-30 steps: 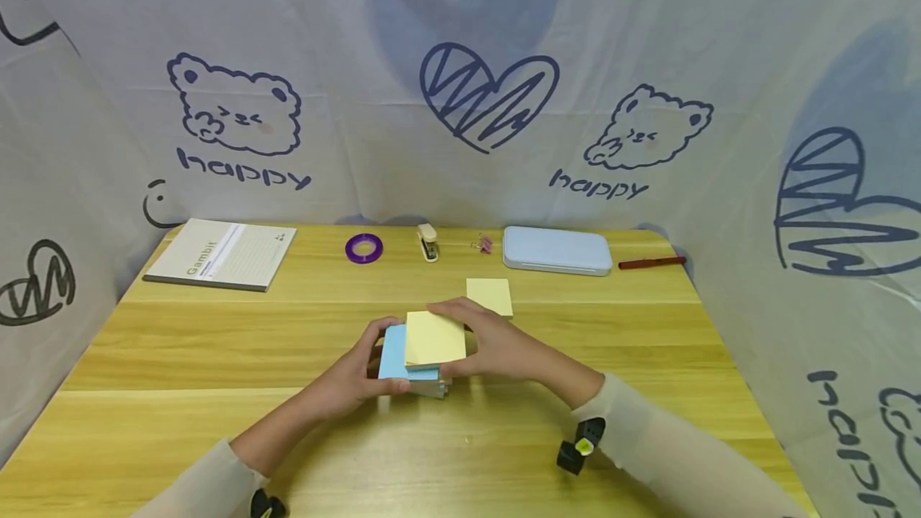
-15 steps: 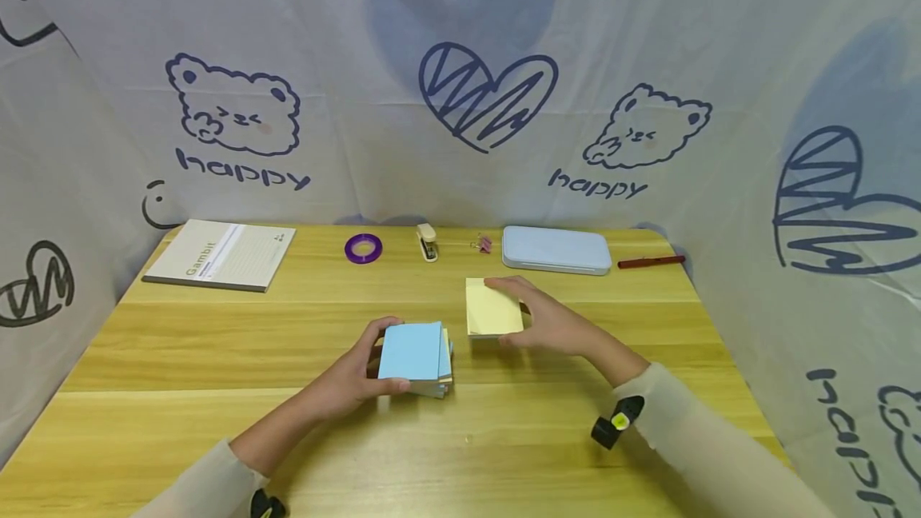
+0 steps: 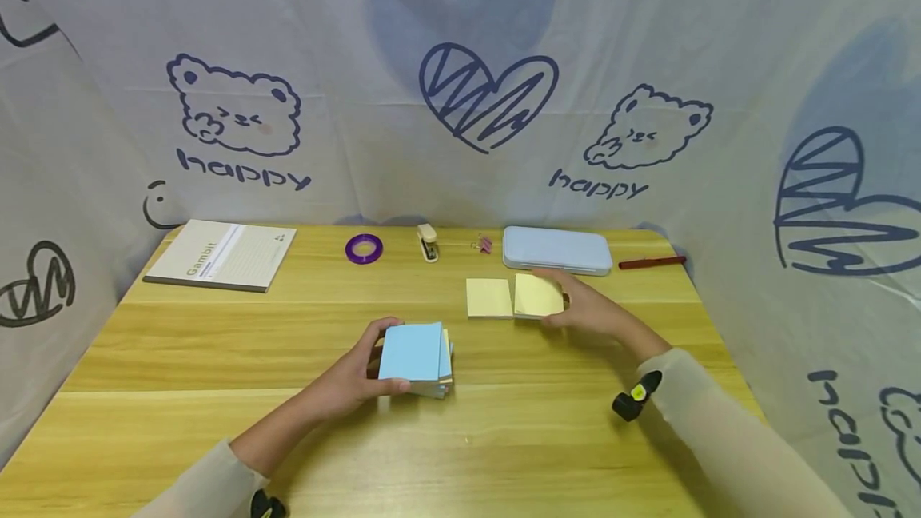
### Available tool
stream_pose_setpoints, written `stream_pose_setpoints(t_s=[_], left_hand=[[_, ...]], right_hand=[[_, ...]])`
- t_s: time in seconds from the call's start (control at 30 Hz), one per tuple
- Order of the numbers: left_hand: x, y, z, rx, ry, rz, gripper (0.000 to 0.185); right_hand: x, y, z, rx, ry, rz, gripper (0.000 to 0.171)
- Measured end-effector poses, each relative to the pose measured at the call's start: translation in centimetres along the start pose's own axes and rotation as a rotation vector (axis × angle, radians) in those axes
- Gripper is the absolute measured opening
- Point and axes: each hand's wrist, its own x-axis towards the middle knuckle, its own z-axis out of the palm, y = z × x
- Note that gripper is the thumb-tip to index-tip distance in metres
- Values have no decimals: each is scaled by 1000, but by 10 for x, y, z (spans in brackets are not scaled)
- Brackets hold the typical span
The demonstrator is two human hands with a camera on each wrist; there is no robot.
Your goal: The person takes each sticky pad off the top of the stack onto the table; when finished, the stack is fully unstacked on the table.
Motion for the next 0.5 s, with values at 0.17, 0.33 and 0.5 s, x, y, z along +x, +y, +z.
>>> stream_pose_setpoints(t_s=[0.17, 0.33, 0.5], left_hand=[[0, 0, 0, 7, 1, -5, 83], [0, 1, 0, 6, 0, -5, 84], [0, 2, 1, -3, -1, -5, 84]], right_hand=[[4, 15, -5, -40, -1, 32, 90], [9, 24, -7, -55, -15, 35, 90], [12, 30, -8, -81, -44, 15, 91]])
